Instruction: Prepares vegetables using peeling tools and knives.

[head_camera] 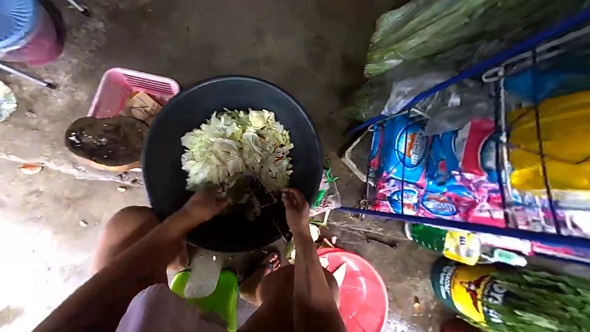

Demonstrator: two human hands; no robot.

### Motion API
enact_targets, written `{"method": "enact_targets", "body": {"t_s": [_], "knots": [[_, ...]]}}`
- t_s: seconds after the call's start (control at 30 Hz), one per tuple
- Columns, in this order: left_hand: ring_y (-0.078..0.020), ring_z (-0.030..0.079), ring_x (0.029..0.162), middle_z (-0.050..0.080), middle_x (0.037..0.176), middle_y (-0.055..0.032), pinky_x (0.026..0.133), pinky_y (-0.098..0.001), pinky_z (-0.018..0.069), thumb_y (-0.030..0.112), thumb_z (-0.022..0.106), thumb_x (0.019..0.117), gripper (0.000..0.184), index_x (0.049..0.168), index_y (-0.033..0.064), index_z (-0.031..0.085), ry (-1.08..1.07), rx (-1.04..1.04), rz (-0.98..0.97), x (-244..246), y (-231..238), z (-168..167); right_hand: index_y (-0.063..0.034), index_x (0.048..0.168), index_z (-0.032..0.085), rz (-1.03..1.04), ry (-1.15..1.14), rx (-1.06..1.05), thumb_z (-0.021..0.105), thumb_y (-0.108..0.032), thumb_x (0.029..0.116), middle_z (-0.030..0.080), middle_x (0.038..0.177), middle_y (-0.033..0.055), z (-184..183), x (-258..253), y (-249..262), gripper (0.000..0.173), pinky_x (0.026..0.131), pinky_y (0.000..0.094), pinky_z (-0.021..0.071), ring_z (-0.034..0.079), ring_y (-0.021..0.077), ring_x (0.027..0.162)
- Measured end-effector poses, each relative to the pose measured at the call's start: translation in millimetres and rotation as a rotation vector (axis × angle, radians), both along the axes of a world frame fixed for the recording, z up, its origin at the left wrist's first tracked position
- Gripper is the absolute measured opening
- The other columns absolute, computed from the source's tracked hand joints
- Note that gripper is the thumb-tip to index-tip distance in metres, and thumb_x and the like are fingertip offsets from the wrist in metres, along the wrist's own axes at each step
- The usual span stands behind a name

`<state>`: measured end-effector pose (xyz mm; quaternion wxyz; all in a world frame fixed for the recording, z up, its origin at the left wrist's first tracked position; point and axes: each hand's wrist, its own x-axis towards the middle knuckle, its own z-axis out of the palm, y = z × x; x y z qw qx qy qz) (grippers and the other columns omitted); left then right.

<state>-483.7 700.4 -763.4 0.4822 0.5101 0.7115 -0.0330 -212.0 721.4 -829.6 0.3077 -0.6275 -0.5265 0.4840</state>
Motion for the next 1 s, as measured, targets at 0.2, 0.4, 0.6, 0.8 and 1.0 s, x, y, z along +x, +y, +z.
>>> {"method": "enact_targets", "body": {"t_s": [0.2, 0.4, 0.6, 0.8, 1.0], "knots": [[-0.0513, 0.054, 0.13, 0.054, 0.14, -0.0344, 0.106, -0.0678, 0.0439, 0.032, 0.071, 0.0948, 0.075, 0.151, -0.0064, 0.039, 0.264, 0.017, -0.125, 64, 21, -90, -0.0012, 0.122, 0.072, 0.223, -0.277, 0.335, 0.066, -0.021, 0.0993, 0.072, 0.114, 0.0175, 41, 0, -25, 0.031, 0.097, 0.0438, 0.0566, 0.07, 0.0276, 0.106], [-0.0533, 0.053, 0.131, 0.055, 0.137, -0.0373, 0.108, -0.07, 0.0407, 0.043, 0.074, 0.0926, 0.082, 0.146, -0.0103, 0.042, 0.176, 0.111, 0.086, 44, -10, -66, 0.0009, 0.123, 0.065, -0.388, -0.1, 0.28, 0.059, -0.009, 0.1017, 0.07, 0.107, 0.0158, 53, 99, -41, 0.024, 0.084, 0.0427, 0.0571, 0.068, 0.023, 0.093], [-0.0228, 0.065, 0.102, 0.063, 0.119, -0.0147, 0.087, -0.0397, 0.057, 0.024, 0.058, 0.1027, 0.041, 0.139, 0.0067, 0.05, -0.494, 0.094, 0.367, 0, -43, 33, -0.0001, 0.145, 0.054, -0.211, -0.467, -0.11, 0.072, -0.038, 0.0948, 0.058, 0.141, 0.0294, -35, 107, 11, 0.066, 0.112, 0.0635, 0.0422, 0.054, 0.0457, 0.134], [-0.0176, 0.07, 0.099, 0.069, 0.112, -0.0067, 0.088, -0.0354, 0.0601, 0.032, 0.046, 0.1095, 0.033, 0.133, 0.0104, 0.054, -0.831, 0.211, 0.532, -43, -84, 74, -0.0017, 0.152, 0.045, -0.144, -0.676, -0.192, 0.068, -0.024, 0.0968, 0.053, 0.144, 0.0338, -48, 92, 9, 0.063, 0.107, 0.0656, 0.0456, 0.053, 0.0506, 0.133], [-0.0246, 0.071, 0.097, 0.07, 0.11, -0.0127, 0.087, -0.0407, 0.0601, 0.037, 0.04, 0.1117, 0.041, 0.134, 0.0059, 0.054, -0.988, 0.072, 0.639, 0, -124, 41, 0.0022, 0.132, 0.064, -0.494, -0.38, 0.026, 0.057, -0.015, 0.1034, 0.064, 0.131, 0.0299, 1, 124, -28, 0.034, 0.107, 0.0606, 0.0465, 0.061, 0.0439, 0.124]]}}
